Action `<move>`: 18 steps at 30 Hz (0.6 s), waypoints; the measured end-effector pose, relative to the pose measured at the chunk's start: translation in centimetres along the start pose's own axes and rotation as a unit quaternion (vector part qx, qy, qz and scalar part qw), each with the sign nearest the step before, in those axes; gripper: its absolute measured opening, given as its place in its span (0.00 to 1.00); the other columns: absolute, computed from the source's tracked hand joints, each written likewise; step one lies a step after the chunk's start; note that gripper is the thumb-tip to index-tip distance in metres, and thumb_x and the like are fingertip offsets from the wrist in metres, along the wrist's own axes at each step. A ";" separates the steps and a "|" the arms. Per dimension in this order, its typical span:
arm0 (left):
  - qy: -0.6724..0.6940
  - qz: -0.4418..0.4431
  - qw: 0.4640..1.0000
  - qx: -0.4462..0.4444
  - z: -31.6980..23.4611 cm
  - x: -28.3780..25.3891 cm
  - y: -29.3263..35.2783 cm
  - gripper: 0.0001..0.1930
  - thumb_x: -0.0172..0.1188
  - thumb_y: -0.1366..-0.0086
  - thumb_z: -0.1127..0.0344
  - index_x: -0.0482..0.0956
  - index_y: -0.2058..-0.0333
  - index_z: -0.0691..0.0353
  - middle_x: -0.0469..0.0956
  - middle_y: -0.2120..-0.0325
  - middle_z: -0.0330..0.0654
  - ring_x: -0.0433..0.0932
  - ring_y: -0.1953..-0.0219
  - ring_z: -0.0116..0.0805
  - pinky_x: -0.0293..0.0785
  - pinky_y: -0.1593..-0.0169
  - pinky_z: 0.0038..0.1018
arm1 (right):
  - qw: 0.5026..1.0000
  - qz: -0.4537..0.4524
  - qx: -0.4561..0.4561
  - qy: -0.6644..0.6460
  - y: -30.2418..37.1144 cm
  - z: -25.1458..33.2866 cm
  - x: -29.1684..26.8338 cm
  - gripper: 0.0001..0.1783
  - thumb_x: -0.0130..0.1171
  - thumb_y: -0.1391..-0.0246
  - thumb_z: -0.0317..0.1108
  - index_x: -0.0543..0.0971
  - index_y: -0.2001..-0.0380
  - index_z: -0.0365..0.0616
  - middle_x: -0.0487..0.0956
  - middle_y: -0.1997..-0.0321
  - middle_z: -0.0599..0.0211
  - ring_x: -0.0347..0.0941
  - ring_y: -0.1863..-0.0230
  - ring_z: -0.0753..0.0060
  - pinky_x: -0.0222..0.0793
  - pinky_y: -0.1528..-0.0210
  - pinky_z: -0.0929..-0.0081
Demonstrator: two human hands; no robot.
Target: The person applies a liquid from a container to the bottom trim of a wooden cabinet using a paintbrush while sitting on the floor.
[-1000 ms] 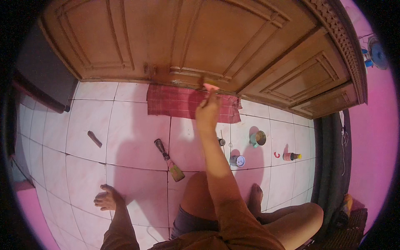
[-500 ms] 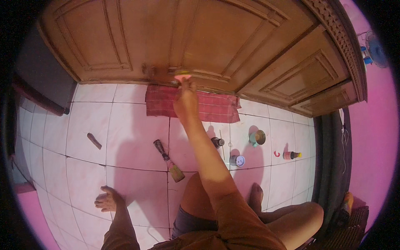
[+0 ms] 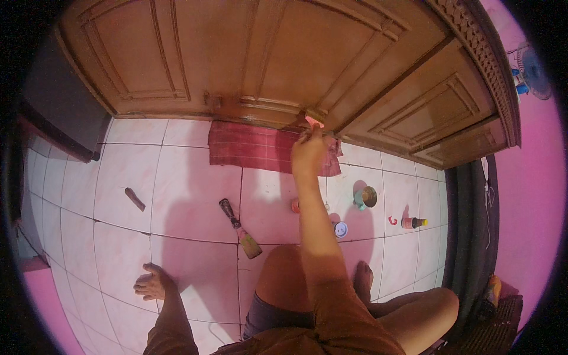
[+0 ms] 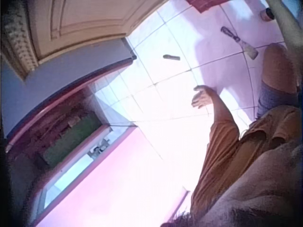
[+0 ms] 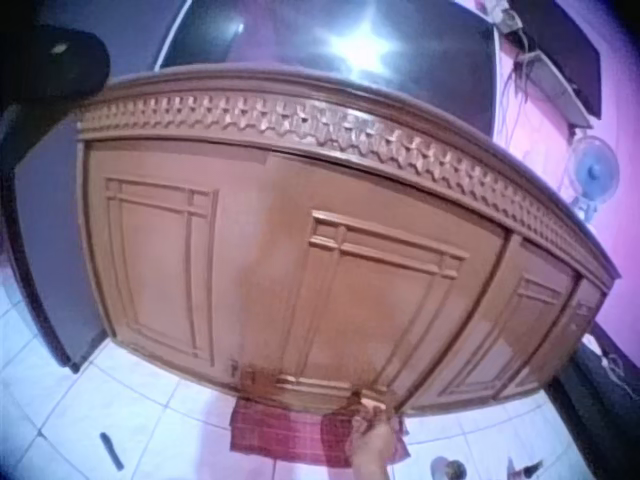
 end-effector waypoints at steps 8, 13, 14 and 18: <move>-0.005 0.008 1.000 -0.005 -0.3 0.3 0.3 0.44 0.39 0.32 0.33 0.61 0.40 0.76 0.57 0.35 0.62 0.51 0.29 0.58 0.49 0.33 0.57 | 0.990 0.117 -0.075 -0.026 2.3 5.5 6.3 0.25 0.48 0.47 0.18 0.71 0.43 0.35 0.69 0.45 0.44 0.73 0.49 0.39 0.72 0.47 0.53; 0.018 -0.008 1.000 0.008 -0.3 0.4 0.1 0.45 0.39 0.33 0.33 0.62 0.42 0.78 0.58 0.37 0.63 0.52 0.31 0.60 0.52 0.35 0.60 | 0.983 0.025 -0.169 -0.063 2.5 1.6 6.5 0.24 0.48 0.45 0.21 0.72 0.43 0.35 0.72 0.48 0.39 0.73 0.49 0.39 0.71 0.48 0.53; 0.015 -0.001 1.000 0.010 -0.3 0.2 0.2 0.45 0.39 0.33 0.33 0.62 0.42 0.79 0.57 0.36 0.63 0.51 0.30 0.60 0.52 0.35 0.61 | 0.991 0.020 -0.117 -0.064 2.1 0.3 6.1 0.24 0.48 0.44 0.21 0.72 0.43 0.35 0.72 0.49 0.40 0.74 0.50 0.40 0.72 0.48 0.54; 0.001 0.017 1.000 0.001 -0.4 -0.5 0.2 0.44 0.37 0.32 0.33 0.61 0.41 0.77 0.57 0.35 0.62 0.50 0.29 0.57 0.49 0.33 0.57 | 0.998 0.021 -0.044 -0.037 2.9 -0.9 4.8 0.21 0.49 0.43 0.20 0.75 0.45 0.36 0.76 0.52 0.44 0.77 0.56 0.47 0.73 0.52 0.62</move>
Point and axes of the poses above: each hand's wrist, its own y-axis away from the middle knuckle, its own x-axis out of the palm, z = x × y, the point moved 1 cm from there along -y, towards the middle knuckle
